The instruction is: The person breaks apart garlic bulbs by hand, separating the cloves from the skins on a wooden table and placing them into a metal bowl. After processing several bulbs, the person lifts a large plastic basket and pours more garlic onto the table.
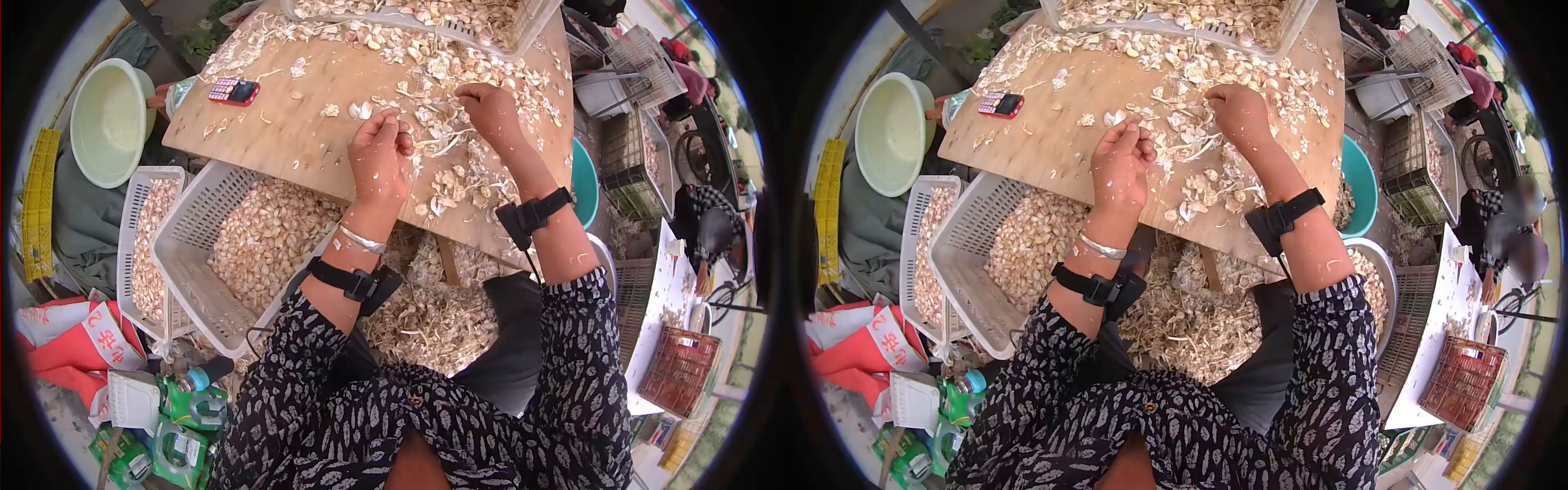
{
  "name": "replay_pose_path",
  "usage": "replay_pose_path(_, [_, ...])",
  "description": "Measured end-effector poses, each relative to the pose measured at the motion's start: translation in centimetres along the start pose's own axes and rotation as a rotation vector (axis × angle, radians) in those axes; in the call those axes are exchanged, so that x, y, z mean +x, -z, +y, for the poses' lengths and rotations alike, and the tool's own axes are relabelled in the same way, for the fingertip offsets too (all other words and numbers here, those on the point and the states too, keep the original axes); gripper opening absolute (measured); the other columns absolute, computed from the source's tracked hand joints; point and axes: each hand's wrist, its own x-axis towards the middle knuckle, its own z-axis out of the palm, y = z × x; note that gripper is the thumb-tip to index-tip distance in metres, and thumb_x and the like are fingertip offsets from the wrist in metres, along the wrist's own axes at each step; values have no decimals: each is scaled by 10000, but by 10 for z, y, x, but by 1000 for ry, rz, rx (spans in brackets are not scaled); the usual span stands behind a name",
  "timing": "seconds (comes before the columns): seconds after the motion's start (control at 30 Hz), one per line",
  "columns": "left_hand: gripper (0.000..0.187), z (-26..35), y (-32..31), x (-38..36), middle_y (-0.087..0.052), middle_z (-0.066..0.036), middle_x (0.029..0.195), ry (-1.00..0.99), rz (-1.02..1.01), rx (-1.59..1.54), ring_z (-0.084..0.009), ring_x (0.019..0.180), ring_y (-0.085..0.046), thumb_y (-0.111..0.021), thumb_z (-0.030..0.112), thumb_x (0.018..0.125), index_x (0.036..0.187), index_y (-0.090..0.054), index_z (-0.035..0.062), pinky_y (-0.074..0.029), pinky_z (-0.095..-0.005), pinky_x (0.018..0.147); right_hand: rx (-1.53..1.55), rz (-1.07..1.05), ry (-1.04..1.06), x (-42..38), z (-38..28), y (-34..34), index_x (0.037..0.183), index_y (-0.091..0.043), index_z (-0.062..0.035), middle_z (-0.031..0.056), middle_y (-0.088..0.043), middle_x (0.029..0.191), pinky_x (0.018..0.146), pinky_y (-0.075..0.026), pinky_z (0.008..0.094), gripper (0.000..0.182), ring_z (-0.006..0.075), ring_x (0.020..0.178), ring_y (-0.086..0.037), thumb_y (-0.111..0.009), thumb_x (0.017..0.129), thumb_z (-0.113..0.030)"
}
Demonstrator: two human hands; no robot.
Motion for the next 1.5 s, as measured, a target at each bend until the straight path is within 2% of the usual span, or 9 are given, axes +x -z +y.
replay_pose_path(0.17, [143,4,13,24,-573,-45,786,44,37,-67,-122,644,-516,-548,60,895,1024,-560,-2,-426,-253,583,-408,-292,95,28,16,-39,897,-687,-54,178,-653,868,716,-495,368,177,300,818,-634,-597,753,-107])
replay_pose_path(0.5, [184,-8,-8,-4,-591,-59,835,132,-49,19,-117,679,-557,-581,119,896,1036,-553,1,-456,-255,600,997,-163,-546,-39,-19,11,954,-609,4,15,-584,713,568,-422,210,147,85,570,-509,-560,838,-72])
replay_pose_path(0.77, [147,-44,-15,-36,-600,-9,695,-141,-270,622,-71,587,-526,-602,121,876,943,-616,-9,-450,-212,564,625,96,-683,-95,-37,48,964,-612,-3,-27,-498,618,456,-378,203,171,52,489,-427,-510,873,-106])
replay_pose_path(0.83, [166,-24,-14,-52,-610,14,701,106,-802,1053,-48,593,-505,-634,166,863,886,-648,2,-425,-210,550,480,-4,-651,-77,-10,61,899,-653,7,-3,-532,629,482,-405,233,189,65,540,-481,-504,875,-107])
replay_pose_path(0.97, [242,-16,-11,-37,-625,14,716,-179,-525,900,-30,631,-501,-640,238,868,913,-667,1,-417,-201,580,-140,-73,258,-28,5,23,894,-659,-1,113,-630,771,661,-480,360,144,268,736,-610,-608,792,-89])
replay_pose_path(1.27, [120,-10,3,2,-599,-23,803,327,-41,40,-118,666,-529,-593,163,890,938,-589,53,-429,-249,621,-668,-448,367,6,6,-9,819,-624,-31,169,-591,870,728,-503,393,94,337,849,-608,-558,771,-79])
replay_pose_path(1.37, [104,-18,9,7,-587,-24,784,368,-1,-157,-124,671,-520,-593,155,888,923,-585,58,-432,-259,615,-616,-409,173,10,22,4,852,-612,-17,135,-612,814,676,-507,357,121,273,772,-623,-549,796,-103])
replay_pose_path(1.43, [98,-18,12,7,-579,-25,781,364,-5,-195,-128,676,-518,-590,152,889,920,-581,59,-432,-263,611,159,-392,-504,13,33,18,866,-598,-15,108,-632,820,593,-486,287,134,182,685,-588,-532,824,-123])
replay_pose_path(1.5, [92,-13,10,6,-571,-26,779,367,-7,-231,-132,681,-515,-588,148,890,916,-578,61,-432,-268,606,649,-285,-560,0,38,28,855,-591,-17,84,-623,812,519,-431,228,141,112,615,-511,-538,846,-147])
